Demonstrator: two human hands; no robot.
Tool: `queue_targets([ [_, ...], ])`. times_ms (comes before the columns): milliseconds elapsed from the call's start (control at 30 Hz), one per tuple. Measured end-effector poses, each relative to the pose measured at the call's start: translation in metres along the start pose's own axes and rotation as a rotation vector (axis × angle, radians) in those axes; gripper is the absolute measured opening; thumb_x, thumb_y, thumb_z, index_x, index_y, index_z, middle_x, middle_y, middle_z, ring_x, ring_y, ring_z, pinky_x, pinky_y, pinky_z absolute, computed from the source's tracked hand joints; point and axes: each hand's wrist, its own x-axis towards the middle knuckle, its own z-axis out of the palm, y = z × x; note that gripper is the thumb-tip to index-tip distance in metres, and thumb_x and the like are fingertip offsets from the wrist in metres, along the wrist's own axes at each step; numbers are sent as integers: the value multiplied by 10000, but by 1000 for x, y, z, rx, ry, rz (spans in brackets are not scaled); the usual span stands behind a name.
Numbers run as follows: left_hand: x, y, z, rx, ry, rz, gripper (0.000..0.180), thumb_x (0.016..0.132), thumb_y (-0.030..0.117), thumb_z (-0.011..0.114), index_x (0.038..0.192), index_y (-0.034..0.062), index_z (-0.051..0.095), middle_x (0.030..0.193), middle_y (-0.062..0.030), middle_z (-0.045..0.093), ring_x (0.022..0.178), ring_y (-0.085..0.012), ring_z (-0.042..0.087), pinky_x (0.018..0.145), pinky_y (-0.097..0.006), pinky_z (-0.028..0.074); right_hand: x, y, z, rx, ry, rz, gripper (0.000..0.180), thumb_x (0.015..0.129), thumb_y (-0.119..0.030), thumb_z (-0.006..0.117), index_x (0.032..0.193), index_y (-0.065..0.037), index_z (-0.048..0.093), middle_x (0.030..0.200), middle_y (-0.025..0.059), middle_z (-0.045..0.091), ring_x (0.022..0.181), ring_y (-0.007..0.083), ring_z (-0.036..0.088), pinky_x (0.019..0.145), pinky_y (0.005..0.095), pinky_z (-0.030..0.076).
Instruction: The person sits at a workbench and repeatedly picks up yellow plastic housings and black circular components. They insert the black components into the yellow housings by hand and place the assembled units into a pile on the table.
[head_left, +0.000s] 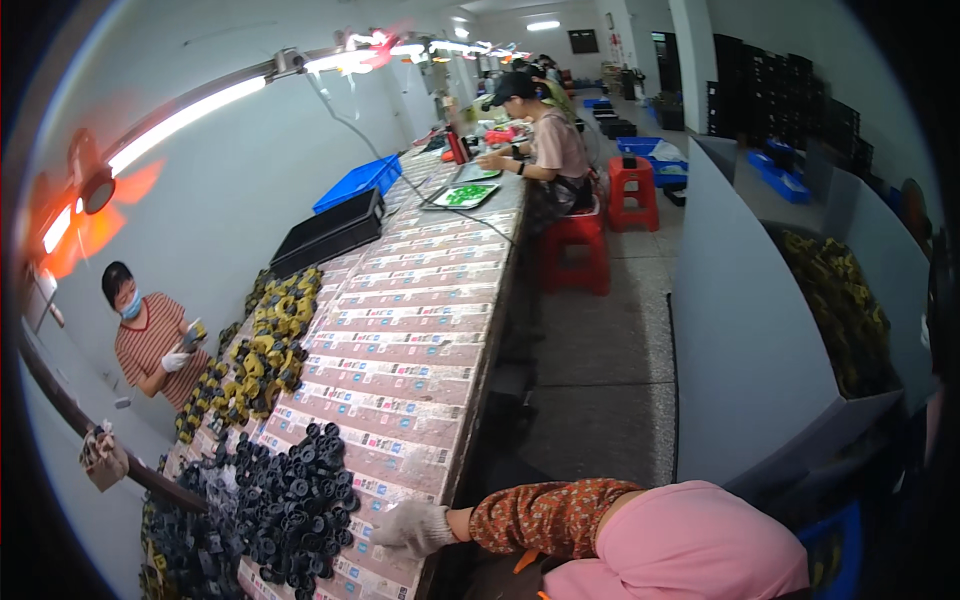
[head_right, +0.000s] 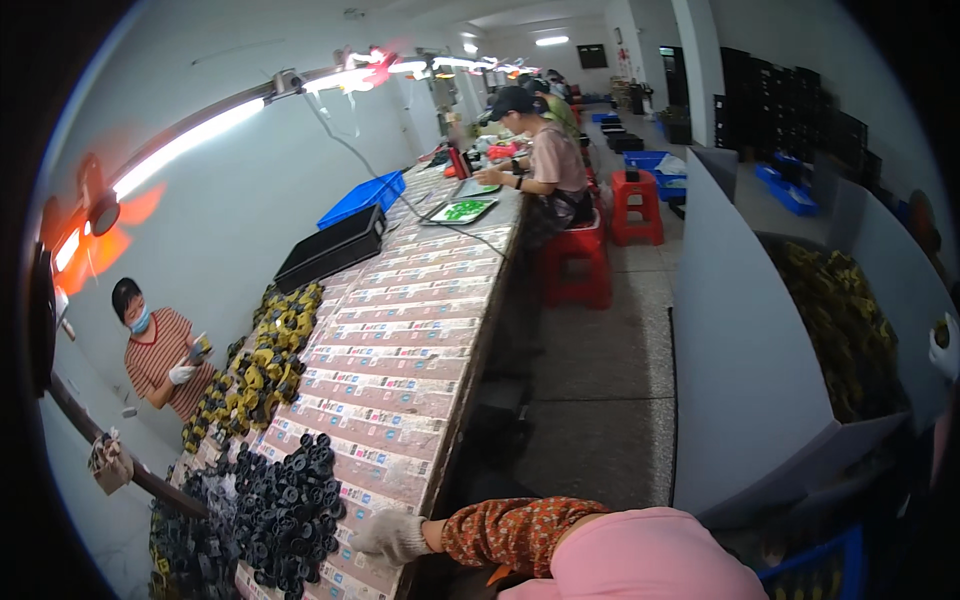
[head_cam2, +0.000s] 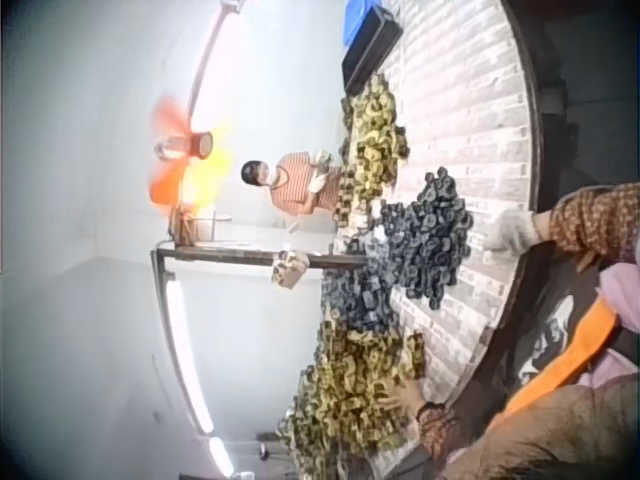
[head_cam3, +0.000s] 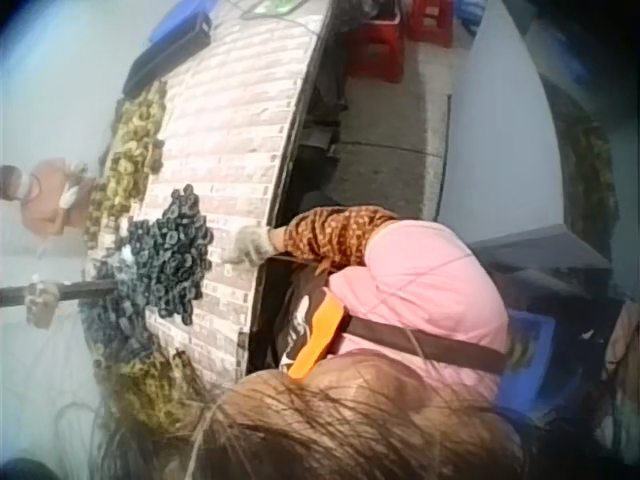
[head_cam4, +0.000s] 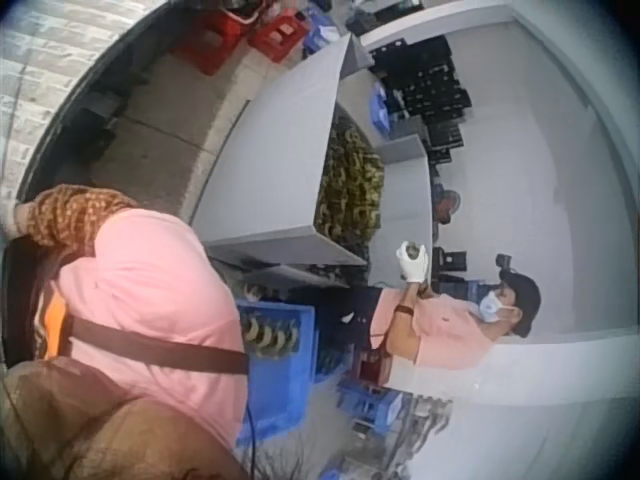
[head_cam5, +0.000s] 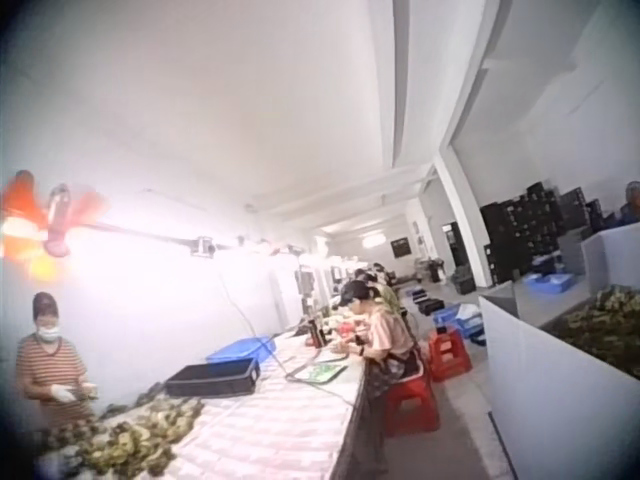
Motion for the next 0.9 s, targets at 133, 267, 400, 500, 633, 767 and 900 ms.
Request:
queue_targets([
  [133,16,-55,67,-128,35,144,545,1022,334,616,1489,77,507,1514,-231,484,1407,-444,426,1131,-613,362,-8,16,16,-5,256,-214,256,837,-211,681,1068,-107,646,878,111,636,787,356,672,676,476,543],
  [267,21,-84,142,-177,28,296,476,985,262,679,1412,75,582,1438,-193,561,1360,-383,476,1138,-554,355,-3,19,-8,94,290,-290,197,816,-174,703,988,-79,685,829,124,634,789,344,671,692,442,551],
  [400,11,-63,136,-565,64,148,390,841,181,791,1193,86,652,1217,-164,585,1225,-363,470,1085,-526,337,8,-19,-25,71,277,-146,74,883,-122,684,940,-77,671,779,151,631,668,362,620,604,478,493],
  [500,-11,-31,88,-946,-171,87,272,924,78,696,1190,54,642,1144,-146,587,1057,-306,570,982,-424,462,8,-37,-32,49,273,-158,90,885,-75,691,974,-69,675,791,153,637,691,367,627,610,468,488],
  [633,-22,-5,56,-974,-280,149,300,974,92,657,1265,25,621,1145,-134,618,1082,-264,590,980,-398,487,12,-38,-31,118,233,-127,152,874,-1,682,1020,-47,681,811,154,638,727,373,635,634,457,492],
  [767,-18,13,59,-1219,-490,-14,441,996,214,692,1372,23,563,1191,-154,640,1093,-277,627,951,-396,506,15,-32,-38,278,144,-59,176,875,26,665,1043,-19,689,857,173,653,758,374,646,675,429,506],
  [900,4,36,53,-791,-654,33,606,993,357,724,1440,5,516,1198,-183,677,1039,-291,677,914,-392,531,23,-24,-60,402,56,9,182,882,39,640,1051,7,701,888,183,671,778,340,665,706,400,514],
])
